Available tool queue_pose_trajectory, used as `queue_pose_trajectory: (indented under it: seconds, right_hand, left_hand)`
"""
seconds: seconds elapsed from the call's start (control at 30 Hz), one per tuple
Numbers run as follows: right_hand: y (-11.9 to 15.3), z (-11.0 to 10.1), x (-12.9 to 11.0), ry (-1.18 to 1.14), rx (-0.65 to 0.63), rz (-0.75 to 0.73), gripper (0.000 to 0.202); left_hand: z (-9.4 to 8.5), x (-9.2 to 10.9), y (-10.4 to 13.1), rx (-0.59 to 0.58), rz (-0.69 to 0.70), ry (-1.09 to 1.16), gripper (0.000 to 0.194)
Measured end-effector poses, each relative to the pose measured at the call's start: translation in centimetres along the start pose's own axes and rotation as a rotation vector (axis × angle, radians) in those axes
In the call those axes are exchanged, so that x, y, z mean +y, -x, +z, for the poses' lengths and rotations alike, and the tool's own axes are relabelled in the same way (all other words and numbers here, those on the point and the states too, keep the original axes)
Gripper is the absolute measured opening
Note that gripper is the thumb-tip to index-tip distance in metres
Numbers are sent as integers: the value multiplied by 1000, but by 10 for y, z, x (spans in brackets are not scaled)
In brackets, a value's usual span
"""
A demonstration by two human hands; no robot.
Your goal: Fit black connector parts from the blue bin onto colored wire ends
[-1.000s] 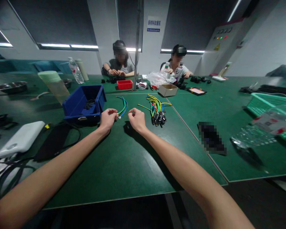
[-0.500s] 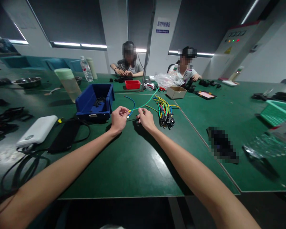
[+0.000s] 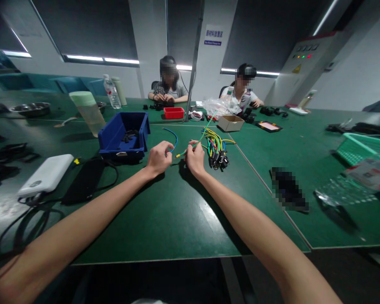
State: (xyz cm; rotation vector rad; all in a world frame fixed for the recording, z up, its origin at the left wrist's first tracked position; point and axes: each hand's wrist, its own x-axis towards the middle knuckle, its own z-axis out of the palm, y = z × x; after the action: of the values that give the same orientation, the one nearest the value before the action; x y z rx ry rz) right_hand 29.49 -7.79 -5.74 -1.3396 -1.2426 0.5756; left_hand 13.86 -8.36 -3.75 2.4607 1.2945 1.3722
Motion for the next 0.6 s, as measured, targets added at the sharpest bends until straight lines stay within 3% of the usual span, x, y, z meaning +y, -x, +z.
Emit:
queue_pose_trajectory:
  seconds: [0.2, 0.3, 0.37, 0.43, 0.6]
  right_hand:
    - [1, 0, -3, -17, -29, 2, 25]
    - [3, 0, -4, 24, -44, -14, 25]
    - [3, 1, -5, 63, -43, -35, 23]
    - [4, 2, -5, 100, -43, -53, 22]
    - [5, 4, -7, 142, -70, -61, 21]
  left_hand:
    - [-55, -6, -56, 353, -17, -117, 20]
    - [-83, -20, -80, 585, -173, -171, 27]
    - [-93, -40, -86, 617, -262, -207, 33]
    - [-94, -67, -84, 496, -299, -250, 34]
    - [-77, -125, -61, -40, -419, -424, 43]
